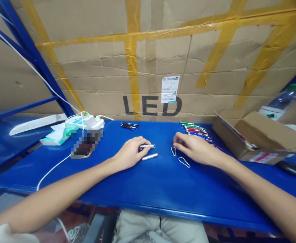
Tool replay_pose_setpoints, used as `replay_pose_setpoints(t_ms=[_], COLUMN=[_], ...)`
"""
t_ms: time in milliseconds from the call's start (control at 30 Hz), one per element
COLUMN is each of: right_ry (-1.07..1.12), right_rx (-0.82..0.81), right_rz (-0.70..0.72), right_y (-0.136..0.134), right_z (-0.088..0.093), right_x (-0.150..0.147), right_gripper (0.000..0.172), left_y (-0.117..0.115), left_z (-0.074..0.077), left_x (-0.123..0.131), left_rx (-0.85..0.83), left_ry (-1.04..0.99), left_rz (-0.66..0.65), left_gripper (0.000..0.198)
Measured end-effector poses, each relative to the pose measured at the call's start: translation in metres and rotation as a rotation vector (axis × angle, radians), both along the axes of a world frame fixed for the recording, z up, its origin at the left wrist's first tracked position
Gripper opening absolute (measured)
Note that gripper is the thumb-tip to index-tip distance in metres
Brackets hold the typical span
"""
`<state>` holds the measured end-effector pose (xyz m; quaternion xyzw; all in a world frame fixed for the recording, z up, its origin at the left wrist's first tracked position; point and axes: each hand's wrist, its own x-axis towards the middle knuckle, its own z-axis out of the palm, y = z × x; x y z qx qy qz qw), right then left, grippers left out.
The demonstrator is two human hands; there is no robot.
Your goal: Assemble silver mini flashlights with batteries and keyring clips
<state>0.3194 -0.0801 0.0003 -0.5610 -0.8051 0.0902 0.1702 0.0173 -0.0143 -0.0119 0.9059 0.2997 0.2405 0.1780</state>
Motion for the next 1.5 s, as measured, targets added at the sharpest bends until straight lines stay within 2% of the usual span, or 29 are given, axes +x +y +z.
replay_pose_setpoints(t_ms=[167,233,333,400,567,667,867,967,1133,1200,1267,1367,1500], right_ry=[0.079,0.085,0.012,-0.047,-0.022,-0.077,-0.228,-0.078,0.42,0.536,0.56,0.541,0.52], right_rx=[-0.038,-0.055,-0.054,-0.073,-0.073,-0.002,0.171,0.16,-0.014,-0.048,-0.053,-0.017,0.079], right_rz=[0.211,0.162,-0.037,-0.086,0.055,0.118,0.149,0.137,0.151,0.176,0.189,0.177,0.171], right_y=[-0.001,-0.002,-0.004,-0.006,-0.007,-0.008,-0.01,-0.009,-0.009,-0.01,-0.011,-0.013,-0.016], right_z=[0.002,0.003,0.002,-0.001,-0.008,-0.009,-0.009,-0.008,-0.009,-0.01,-0.009,-0.008,-0.009], right_x=[0.002,-0.001,-0.01,-0.015,-0.016,-0.015,-0.023,-0.025,-0.031,-0.036,-0.04,-0.045,-0.047], right_gripper=[0.026,0.028,0.035,0.035,0.02,0.019,0.02,0.02,0.021,0.03,0.039,0.034,0.029], left_y=[-0.001,-0.002,-0.002,-0.002,-0.003,-0.005,-0.006,-0.008,-0.01,-0.011,-0.011,-0.012,-0.013], left_z=[0.003,0.004,0.005,0.006,0.006,0.007,0.008,0.01,0.011,0.011,0.011,0.011,0.01], left_x=[-0.001,-0.001,-0.001,-0.001,0.0,0.0,0.001,0.0,-0.001,-0.001,0.0,0.0,0.0], left_rx=[0.018,0.019,0.024,0.031,0.024,0.019,0.036,0.035,0.032,0.029,0.004,-0.044,-0.019], left_ry=[-0.028,-0.047,-0.058,-0.056,-0.05,-0.046,-0.048,-0.072,-0.105,-0.115,-0.131,-0.162,-0.151], left_rz=[-0.004,-0.001,0.006,0.002,-0.037,-0.052,-0.074,-0.084,-0.123,-0.13,-0.135,-0.149,-0.172], left_gripper=[0.023,0.023,0.021,0.021,0.022,0.021,0.024,0.023,0.021,0.019,0.019,0.019,0.02])
